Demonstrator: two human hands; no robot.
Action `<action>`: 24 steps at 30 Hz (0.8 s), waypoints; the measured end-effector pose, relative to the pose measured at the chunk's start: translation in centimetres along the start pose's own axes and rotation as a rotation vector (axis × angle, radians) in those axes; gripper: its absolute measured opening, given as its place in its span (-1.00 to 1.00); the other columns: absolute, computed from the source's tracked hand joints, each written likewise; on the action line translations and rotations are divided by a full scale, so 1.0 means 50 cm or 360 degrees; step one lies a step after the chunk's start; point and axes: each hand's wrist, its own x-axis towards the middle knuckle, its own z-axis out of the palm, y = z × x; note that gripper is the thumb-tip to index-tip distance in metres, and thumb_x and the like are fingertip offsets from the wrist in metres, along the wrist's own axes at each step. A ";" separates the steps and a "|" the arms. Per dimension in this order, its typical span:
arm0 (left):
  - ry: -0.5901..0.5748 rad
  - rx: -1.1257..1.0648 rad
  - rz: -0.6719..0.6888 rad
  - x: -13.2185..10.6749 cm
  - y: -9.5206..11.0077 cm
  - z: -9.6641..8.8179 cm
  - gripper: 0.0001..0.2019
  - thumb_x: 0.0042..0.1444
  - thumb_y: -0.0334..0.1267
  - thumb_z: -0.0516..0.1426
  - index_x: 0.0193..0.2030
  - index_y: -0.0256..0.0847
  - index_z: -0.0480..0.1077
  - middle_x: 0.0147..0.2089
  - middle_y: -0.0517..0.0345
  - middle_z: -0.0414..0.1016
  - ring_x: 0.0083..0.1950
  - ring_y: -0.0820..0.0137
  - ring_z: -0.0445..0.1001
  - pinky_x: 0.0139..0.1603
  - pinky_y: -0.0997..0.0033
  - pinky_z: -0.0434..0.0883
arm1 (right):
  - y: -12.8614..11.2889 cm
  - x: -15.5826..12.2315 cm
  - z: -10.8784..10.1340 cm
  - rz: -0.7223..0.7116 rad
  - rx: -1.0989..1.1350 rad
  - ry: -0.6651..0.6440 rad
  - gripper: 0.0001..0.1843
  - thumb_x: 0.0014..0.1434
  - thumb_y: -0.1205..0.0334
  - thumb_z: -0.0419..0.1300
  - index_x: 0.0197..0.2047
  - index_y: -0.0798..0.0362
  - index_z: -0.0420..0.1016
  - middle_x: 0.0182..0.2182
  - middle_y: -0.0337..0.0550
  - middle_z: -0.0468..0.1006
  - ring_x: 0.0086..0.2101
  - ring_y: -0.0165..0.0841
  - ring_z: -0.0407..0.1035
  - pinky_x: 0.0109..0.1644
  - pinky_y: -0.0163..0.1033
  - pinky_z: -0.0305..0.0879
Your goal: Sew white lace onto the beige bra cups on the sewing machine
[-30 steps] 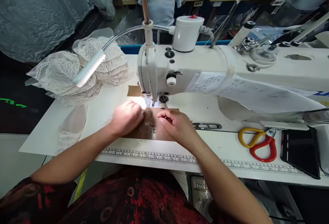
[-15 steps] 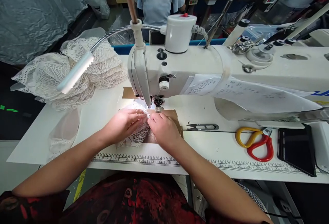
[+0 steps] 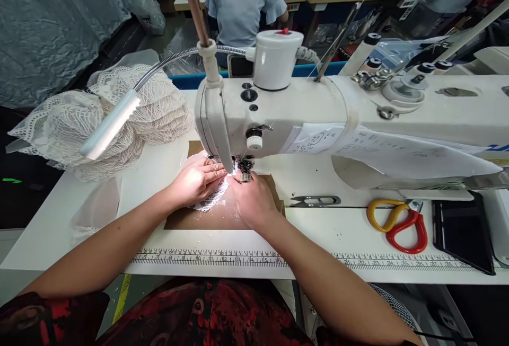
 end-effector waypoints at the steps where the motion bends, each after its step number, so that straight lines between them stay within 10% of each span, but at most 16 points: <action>1: 0.0005 0.0001 0.0016 0.000 -0.004 0.002 -0.75 0.27 -0.30 0.03 -0.03 -0.28 0.47 0.01 -0.06 0.54 -0.08 0.26 0.47 -0.11 0.21 0.44 | 0.000 0.000 0.000 0.0000 -0.0004 -0.0010 -0.53 0.07 0.50 0.00 0.00 0.01 0.47 -0.22 -0.13 0.47 -0.32 -0.31 0.21 -0.34 -0.23 -0.01; 24: -0.0084 0.0209 -0.0302 -0.006 0.005 0.008 -0.61 0.26 -0.23 -0.03 0.17 -0.27 0.35 0.15 -0.08 0.42 0.13 0.08 0.29 0.06 0.06 0.27 | 0.006 -0.012 0.024 -0.0065 0.0063 0.0147 -0.49 0.13 0.49 -0.04 0.11 0.07 0.43 -0.17 -0.07 0.49 -0.30 -0.28 0.27 -0.29 -0.21 0.10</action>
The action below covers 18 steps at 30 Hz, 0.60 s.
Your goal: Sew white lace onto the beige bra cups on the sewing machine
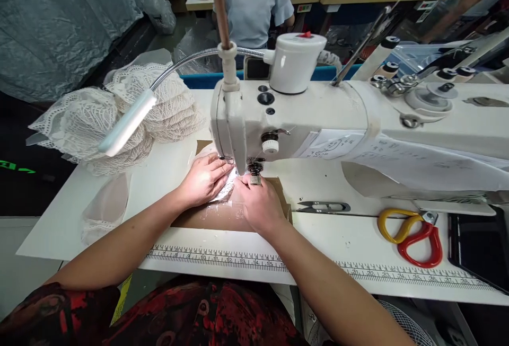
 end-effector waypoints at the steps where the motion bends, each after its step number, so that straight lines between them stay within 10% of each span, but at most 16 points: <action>1: -0.0011 0.0041 -0.0011 -0.002 0.002 0.000 -0.60 0.26 -0.22 -0.03 0.18 -0.27 0.33 0.16 -0.07 0.40 0.17 0.04 0.26 0.07 0.04 0.25 | 0.000 -0.002 0.002 -0.0003 -0.0003 0.0005 -0.49 0.14 0.49 -0.05 0.12 0.08 0.43 -0.16 -0.07 0.49 -0.30 -0.28 0.27 -0.27 -0.20 0.12; 11: -0.0070 0.0262 -0.0504 -0.058 0.044 -0.068 -0.73 0.20 -0.25 0.00 -0.05 -0.27 0.40 0.05 -0.14 0.45 -0.02 0.05 0.40 -0.18 0.06 0.37 | 0.004 -0.007 0.005 -0.0050 0.0106 0.0089 -0.60 0.24 0.38 -0.07 0.07 0.13 0.44 -0.12 -0.01 0.50 -0.21 -0.25 0.33 -0.14 -0.17 0.22; 18: 0.0511 0.0018 -0.0468 -0.284 -0.048 -0.167 -0.63 0.20 -0.16 -0.11 0.10 0.01 0.32 -0.08 0.04 0.51 -0.02 -0.03 0.44 -0.12 -0.16 0.42 | 0.003 -0.016 -0.019 -0.0061 0.0192 0.0000 -0.68 0.25 0.35 -0.01 -0.02 0.07 0.48 -0.16 -0.05 0.47 -0.20 -0.30 0.32 -0.11 -0.21 0.21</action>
